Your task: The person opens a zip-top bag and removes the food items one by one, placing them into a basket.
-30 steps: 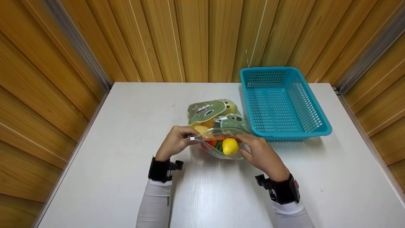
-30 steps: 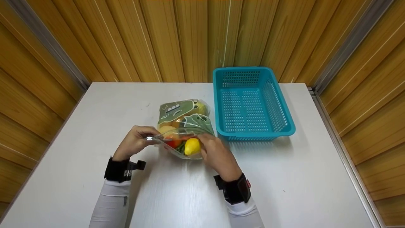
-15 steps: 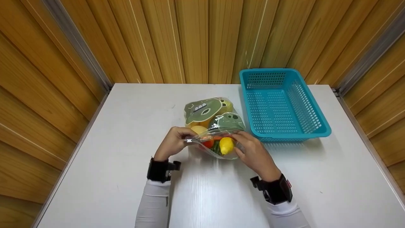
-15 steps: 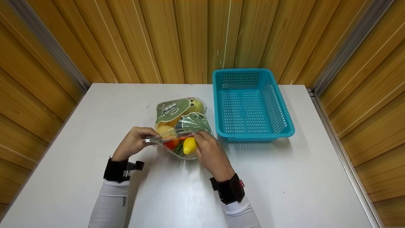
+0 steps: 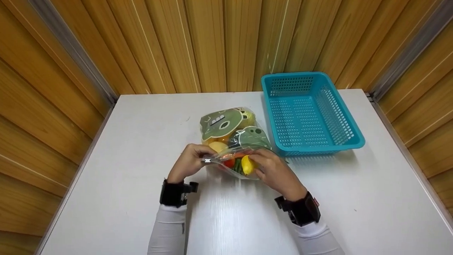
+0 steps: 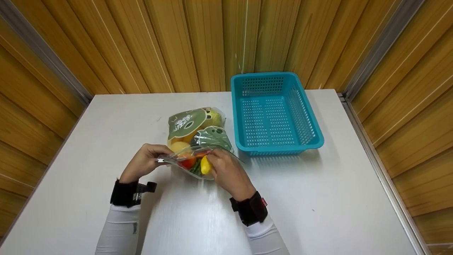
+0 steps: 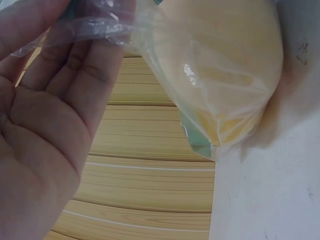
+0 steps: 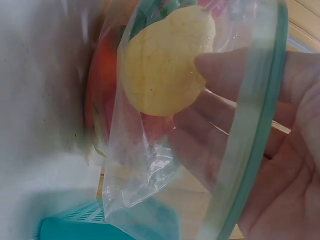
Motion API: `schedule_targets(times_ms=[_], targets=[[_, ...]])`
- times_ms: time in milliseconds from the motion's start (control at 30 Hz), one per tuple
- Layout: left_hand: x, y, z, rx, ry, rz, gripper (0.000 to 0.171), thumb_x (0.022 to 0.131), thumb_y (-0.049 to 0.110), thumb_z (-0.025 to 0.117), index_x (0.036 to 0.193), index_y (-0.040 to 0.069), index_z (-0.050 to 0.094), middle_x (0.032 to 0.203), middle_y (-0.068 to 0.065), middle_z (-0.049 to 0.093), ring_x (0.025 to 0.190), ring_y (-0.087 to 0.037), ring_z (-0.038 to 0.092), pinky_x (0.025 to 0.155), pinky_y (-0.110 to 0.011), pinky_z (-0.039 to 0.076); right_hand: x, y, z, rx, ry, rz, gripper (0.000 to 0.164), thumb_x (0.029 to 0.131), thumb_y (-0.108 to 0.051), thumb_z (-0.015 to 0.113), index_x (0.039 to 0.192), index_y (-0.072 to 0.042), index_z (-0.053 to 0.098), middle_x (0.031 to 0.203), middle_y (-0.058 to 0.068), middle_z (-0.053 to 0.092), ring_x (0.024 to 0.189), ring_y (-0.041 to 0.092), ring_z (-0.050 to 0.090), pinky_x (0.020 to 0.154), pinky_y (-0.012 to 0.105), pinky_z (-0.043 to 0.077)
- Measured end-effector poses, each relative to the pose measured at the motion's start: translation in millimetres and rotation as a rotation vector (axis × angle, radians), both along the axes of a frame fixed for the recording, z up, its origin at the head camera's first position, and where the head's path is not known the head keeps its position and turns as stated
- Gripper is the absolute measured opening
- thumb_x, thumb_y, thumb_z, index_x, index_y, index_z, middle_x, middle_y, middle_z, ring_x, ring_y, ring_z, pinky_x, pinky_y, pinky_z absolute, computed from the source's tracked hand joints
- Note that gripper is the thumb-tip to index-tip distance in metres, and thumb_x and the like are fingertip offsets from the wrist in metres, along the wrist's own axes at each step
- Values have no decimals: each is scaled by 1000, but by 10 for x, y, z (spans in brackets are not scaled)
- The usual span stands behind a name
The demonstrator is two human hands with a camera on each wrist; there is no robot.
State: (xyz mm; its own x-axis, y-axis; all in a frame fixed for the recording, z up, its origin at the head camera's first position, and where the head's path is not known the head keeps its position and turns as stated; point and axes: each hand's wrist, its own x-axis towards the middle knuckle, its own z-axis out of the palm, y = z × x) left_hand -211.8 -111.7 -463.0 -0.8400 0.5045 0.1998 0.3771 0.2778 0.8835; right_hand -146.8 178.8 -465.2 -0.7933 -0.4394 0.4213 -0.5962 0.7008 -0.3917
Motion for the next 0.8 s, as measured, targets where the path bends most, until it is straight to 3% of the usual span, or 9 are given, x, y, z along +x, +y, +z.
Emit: schedule_targets(times_ms=[267,500,800], targets=[[43,-87,6,-24,22,19,7,91,-6,81,97,-8,83,94,-26,80,77,3,61,74,-16,53,-20,-75,-9,54,-6,28,46,88,5,85,133,4,75,135,20,75,127,39,72,110,51,61],[30,-48,12,-24,24,4,7,90,-7,81,97,-8,83,91,-25,79,76,2,58,73,-17,51,-39,-42,-26,45,-5,57,47,87,4,88,133,3,75,134,20,76,126,38,73,109,50,62],[1,32,3,-47,43,-10,9,89,-10,79,96,-6,84,91,-21,79,77,2,59,73,-17,52,-40,-29,-99,113,-45,53,67,84,4,89,147,-9,70,148,15,72,136,39,65,114,55,58]])
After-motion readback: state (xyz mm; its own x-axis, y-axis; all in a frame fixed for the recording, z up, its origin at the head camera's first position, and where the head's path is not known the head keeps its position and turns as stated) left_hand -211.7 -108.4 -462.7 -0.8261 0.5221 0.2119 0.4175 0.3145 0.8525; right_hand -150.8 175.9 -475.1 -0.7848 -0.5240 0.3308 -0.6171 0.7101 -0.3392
